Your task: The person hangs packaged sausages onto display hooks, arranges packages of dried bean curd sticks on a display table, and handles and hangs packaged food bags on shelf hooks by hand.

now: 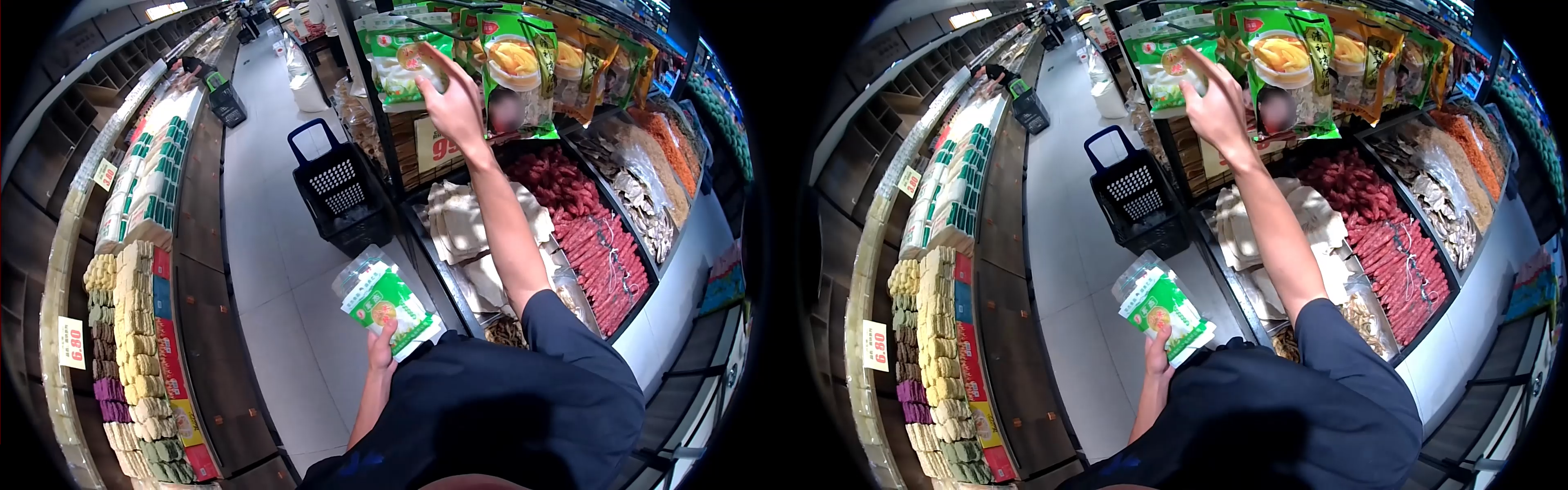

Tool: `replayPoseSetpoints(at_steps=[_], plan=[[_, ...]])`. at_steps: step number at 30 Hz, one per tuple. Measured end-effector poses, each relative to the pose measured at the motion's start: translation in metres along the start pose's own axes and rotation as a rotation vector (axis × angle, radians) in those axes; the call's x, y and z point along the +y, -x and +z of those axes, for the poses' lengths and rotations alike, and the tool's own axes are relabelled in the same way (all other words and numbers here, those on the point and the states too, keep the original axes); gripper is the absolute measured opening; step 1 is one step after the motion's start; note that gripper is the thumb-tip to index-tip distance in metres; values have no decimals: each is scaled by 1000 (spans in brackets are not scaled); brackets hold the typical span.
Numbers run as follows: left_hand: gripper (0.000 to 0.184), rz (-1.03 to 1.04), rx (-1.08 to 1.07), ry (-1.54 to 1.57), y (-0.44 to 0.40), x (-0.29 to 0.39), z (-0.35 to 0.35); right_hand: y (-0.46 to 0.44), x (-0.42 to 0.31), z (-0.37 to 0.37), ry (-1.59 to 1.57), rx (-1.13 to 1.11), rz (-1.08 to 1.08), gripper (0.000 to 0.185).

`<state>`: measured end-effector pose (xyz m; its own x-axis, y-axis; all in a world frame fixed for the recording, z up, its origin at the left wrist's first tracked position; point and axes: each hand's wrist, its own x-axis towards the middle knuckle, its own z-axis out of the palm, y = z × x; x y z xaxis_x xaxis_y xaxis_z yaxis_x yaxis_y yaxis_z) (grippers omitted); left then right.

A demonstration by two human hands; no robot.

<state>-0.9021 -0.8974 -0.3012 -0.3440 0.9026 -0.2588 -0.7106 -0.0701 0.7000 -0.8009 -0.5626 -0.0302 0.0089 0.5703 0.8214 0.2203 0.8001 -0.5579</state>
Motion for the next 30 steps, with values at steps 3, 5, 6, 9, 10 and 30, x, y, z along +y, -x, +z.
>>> replayPoseSetpoints(at_steps=[3,5,6,9,10,30], plan=[[47,-12,-23,15,6,6,11,-19,21,24,36,-20,19,49],[46,-22,-21,-42,10,5,12,-18,31,32,98,-54,32,52],[46,-19,-16,-43,10,4,10,-17,33,34,167,-88,41,56],[47,8,-7,-69,9,-1,5,20,23,20,279,-258,50,61],[47,15,0,-65,9,-1,6,40,16,13,289,-289,-5,60],[54,-35,-4,-53,-18,0,12,221,-53,-61,-111,-1143,515,65]])
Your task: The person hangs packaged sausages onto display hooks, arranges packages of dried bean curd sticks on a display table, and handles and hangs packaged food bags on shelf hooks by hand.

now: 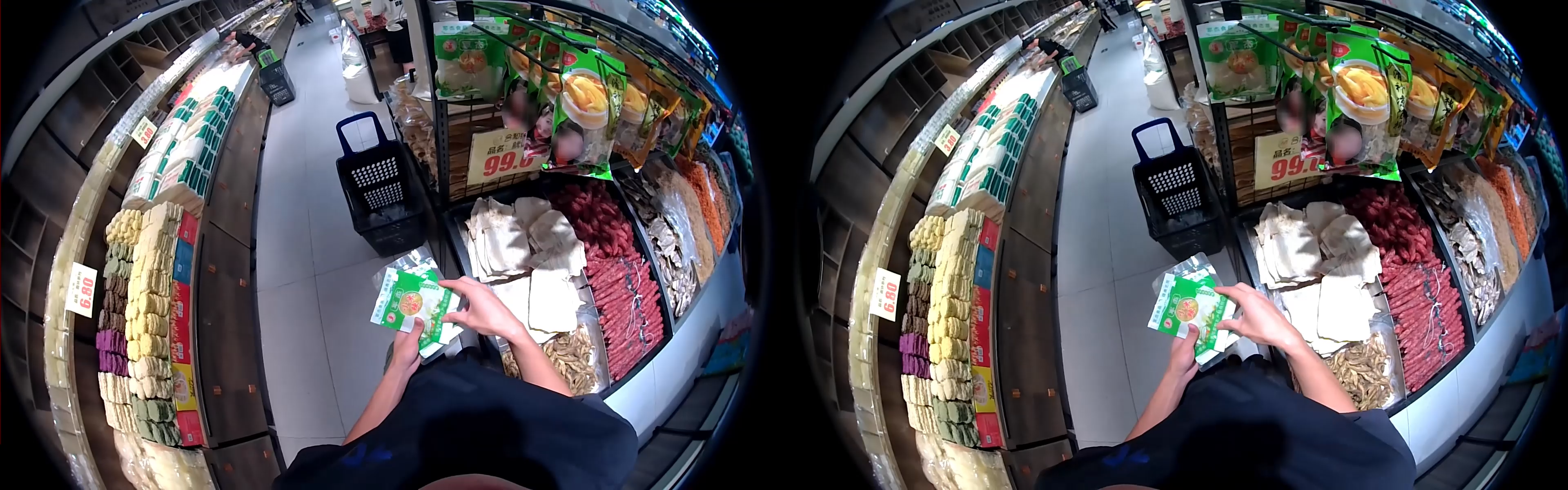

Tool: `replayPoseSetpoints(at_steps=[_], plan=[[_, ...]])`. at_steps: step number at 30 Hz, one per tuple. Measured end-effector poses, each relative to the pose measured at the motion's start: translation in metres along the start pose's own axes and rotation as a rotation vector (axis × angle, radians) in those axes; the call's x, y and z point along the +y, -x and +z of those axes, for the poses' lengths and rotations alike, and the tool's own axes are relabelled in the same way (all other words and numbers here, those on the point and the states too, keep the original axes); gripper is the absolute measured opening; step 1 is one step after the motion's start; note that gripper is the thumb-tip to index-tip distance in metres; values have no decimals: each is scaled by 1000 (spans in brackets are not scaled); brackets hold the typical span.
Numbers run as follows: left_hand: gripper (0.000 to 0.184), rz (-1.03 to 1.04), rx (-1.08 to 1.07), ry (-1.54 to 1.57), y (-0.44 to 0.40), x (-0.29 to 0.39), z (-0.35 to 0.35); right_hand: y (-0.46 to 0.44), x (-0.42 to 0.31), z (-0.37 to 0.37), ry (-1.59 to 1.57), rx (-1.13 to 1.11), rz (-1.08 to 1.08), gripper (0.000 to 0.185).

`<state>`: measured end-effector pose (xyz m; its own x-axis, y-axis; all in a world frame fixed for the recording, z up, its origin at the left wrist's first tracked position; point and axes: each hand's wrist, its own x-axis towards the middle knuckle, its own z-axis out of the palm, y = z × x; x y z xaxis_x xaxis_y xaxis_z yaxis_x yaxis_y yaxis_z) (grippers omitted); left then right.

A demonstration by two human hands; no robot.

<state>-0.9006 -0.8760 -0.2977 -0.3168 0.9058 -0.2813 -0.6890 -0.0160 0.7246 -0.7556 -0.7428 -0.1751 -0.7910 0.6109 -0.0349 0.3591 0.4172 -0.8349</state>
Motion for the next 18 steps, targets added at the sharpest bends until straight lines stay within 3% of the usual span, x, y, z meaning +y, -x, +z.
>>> replayPoseSetpoints(at_steps=[2,8,11,18], plan=[[54,22,-51,88,1,-4,-3,-6,9,-6,-66,25,34,47],[61,83,-108,56,4,-4,-8,-10,8,-17,-217,9,39,24],[62,94,-99,22,3,-7,-14,-8,15,-16,-287,25,21,24],[56,137,-12,31,11,6,7,-1,15,-26,-247,70,-3,42]])
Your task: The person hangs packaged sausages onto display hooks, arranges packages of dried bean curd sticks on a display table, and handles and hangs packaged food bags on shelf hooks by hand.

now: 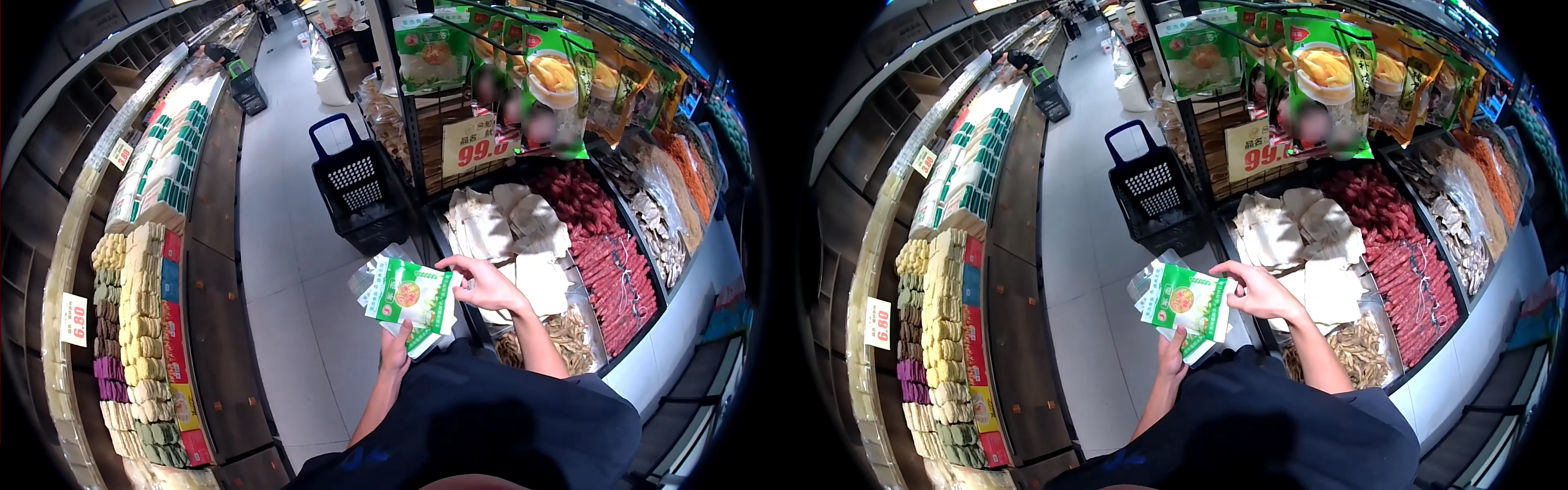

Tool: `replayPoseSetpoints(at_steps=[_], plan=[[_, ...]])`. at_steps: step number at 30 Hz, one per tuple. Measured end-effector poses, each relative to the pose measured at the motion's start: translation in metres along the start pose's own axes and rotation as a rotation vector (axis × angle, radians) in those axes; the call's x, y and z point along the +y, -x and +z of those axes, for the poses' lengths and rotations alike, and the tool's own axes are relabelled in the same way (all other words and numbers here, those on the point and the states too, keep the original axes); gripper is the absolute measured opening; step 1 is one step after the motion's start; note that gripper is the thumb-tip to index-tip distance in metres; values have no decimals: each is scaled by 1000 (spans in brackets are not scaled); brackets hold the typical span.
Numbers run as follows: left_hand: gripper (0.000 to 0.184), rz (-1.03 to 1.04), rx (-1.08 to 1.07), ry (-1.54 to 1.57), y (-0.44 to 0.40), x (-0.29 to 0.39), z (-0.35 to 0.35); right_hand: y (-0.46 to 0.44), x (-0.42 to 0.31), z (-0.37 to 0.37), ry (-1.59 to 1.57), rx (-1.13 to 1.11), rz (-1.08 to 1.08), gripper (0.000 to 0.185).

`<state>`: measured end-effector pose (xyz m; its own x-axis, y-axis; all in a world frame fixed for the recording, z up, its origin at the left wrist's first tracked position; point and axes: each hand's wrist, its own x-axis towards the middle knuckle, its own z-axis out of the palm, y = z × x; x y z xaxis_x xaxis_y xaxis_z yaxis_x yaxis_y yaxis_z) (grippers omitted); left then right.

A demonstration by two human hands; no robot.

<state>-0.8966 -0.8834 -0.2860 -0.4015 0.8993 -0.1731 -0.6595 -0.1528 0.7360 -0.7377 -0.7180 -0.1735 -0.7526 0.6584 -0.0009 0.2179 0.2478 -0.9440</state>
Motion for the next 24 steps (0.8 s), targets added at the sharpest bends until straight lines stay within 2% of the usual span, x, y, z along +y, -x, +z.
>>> replayPoseSetpoints(at_steps=[3,6,7,8,10,11,14,16,18,19,22,24], plan=[[54,-4,1,-34,-1,5,1,5,2,2,20,-74,-53,46],[53,12,-4,-81,-4,9,5,8,8,3,247,-99,-195,58],[53,20,-5,-102,-4,10,7,8,11,3,245,-159,-154,67],[53,20,-6,-102,-4,11,9,10,10,5,246,-158,-155,67],[54,13,-6,-129,-3,14,11,13,-1,14,507,-89,-189,82],[54,12,-7,-130,-4,15,13,14,0,21,524,-60,-220,94],[53,13,-37,-178,-5,14,15,17,-2,42,674,-54,-330,97],[54,35,-45,-180,-7,8,9,16,-11,40,573,-110,-253,98],[55,49,-40,-174,-8,4,1,13,-17,31,504,-269,-79,93],[55,62,-32,-166,-7,2,-2,11,-17,23,462,-286,-74,89],[55,80,-37,-141,-7,-1,-6,4,-10,-1,452,-267,-134,78],[53,70,-6,-113,-4,3,-3,2,-26,-23,388,-164,-180,70]])
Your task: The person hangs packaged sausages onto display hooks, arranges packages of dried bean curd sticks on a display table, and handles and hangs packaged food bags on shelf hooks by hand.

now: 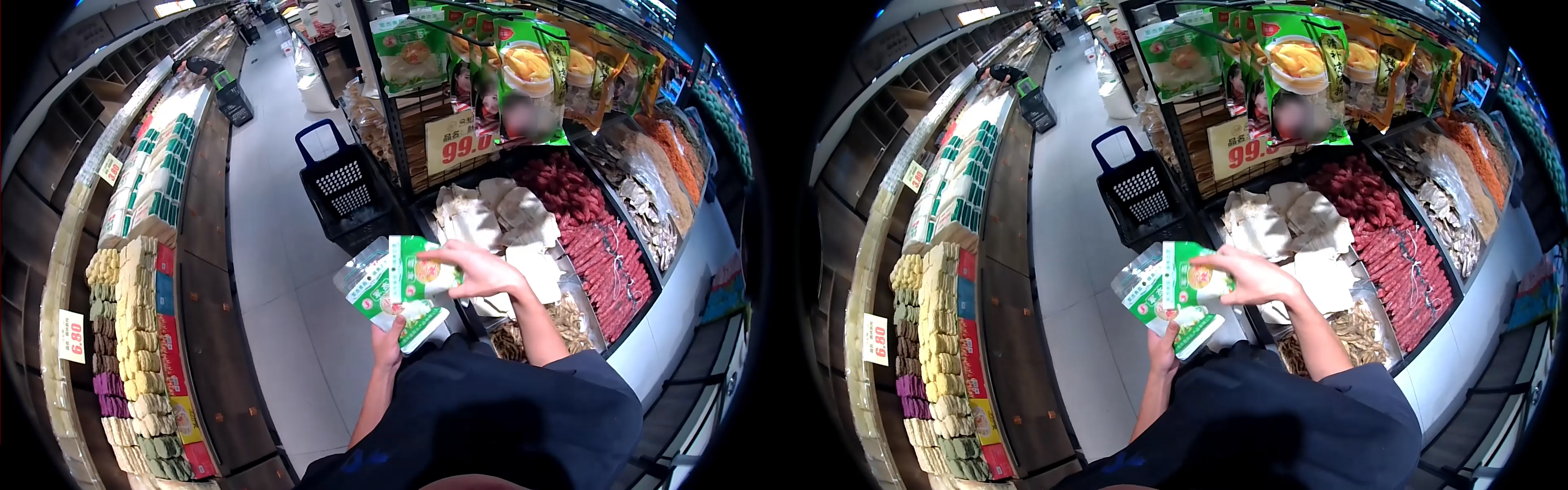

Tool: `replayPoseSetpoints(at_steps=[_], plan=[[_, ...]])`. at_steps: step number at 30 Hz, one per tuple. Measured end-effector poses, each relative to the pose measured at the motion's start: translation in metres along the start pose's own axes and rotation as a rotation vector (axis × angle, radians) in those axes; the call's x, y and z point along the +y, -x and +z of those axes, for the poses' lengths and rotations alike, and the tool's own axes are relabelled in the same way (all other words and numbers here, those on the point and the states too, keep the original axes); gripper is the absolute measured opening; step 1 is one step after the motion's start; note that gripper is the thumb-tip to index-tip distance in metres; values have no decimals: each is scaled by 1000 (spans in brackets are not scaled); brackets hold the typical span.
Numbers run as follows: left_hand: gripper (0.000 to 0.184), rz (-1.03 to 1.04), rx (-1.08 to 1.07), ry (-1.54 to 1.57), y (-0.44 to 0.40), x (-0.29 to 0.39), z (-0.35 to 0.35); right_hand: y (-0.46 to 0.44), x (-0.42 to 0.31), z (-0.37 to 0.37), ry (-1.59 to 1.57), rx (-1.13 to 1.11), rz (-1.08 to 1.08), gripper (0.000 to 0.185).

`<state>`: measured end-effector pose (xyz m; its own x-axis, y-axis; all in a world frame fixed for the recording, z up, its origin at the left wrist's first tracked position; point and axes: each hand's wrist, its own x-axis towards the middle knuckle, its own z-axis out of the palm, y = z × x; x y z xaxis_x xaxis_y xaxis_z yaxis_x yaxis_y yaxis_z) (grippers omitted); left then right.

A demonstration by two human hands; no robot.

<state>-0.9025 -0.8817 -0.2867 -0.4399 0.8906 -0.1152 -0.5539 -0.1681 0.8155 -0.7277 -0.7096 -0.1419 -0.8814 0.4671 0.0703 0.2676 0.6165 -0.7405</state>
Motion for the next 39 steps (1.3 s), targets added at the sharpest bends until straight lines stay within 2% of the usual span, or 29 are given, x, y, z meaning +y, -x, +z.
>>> replayPoseSetpoints(at_steps=[2,5,6,8,10,16,26,29,33,34,39], plan=[[50,-38,5,26,1,2,-2,-2,2,-23,62,248,-161,69],[48,-36,11,37,2,-2,-6,-2,-22,-51,-152,650,-221,72],[47,-44,12,41,1,-4,-8,-2,-26,-57,-100,798,-238,73],[47,-56,8,43,4,-2,-4,-1,-43,-69,-241,989,-314,73],[46,-70,9,43,8,-2,-2,-7,-47,-82,-106,1150,-336,73],[46,-103,21,41,11,1,1,-28,-51,-101,225,1220,-305,67],[47,-62,49,51,14,-1,-8,-44,-49,-100,150,1306,-315,65],[48,-57,58,51,17,-2,-12,-49,-51,-103,146,1306,-226,64],[48,-76,57,54,19,-3,-17,-77,-38,-110,95,1277,-193,63],[48,-77,55,53,19,-2,-15,-82,-46,-110,206,1322,-232,63],[48,-78,48,70,18,1,-11,-123,-34,-118,188,1330,-235,64]])
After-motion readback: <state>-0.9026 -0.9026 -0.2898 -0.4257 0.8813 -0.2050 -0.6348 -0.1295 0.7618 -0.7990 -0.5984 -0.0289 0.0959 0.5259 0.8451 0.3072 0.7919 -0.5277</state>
